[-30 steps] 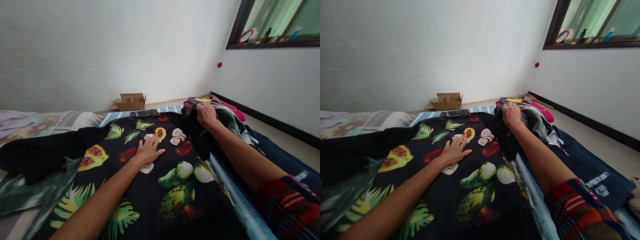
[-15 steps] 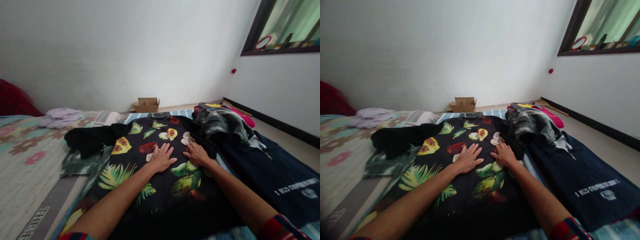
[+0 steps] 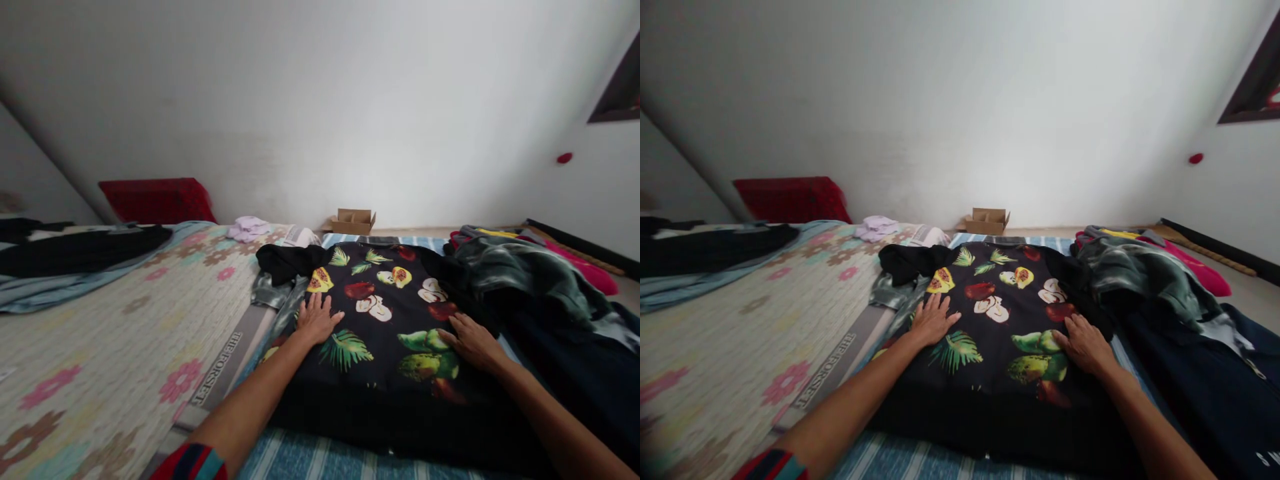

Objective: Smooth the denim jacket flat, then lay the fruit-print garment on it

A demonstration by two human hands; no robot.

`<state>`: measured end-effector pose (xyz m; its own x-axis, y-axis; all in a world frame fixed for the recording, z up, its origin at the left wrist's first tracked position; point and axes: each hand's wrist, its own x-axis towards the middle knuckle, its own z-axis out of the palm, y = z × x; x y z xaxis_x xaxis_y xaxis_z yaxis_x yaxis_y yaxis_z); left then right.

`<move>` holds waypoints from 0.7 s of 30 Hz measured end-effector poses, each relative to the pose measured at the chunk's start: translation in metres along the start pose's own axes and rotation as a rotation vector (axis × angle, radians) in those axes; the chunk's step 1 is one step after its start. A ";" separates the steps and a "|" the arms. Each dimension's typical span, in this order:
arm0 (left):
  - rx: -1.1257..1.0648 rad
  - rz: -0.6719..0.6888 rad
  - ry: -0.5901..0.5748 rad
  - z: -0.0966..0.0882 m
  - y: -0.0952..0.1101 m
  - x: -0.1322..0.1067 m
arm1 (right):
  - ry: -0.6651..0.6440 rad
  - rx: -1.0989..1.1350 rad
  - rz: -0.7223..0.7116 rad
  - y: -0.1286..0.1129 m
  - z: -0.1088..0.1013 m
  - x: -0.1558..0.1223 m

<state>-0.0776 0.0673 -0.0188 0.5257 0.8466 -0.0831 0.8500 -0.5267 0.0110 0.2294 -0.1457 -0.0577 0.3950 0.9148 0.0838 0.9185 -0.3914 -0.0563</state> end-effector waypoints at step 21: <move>-0.014 0.332 -0.153 -0.015 -0.063 -0.050 | 0.087 -0.123 -0.079 -0.011 0.009 -0.042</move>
<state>-0.1570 0.0588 -0.0004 0.7625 0.6082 -0.2207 0.6351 -0.7686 0.0759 0.2026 -0.1785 -0.0695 0.3172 0.9332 0.1690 0.9399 -0.3331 0.0755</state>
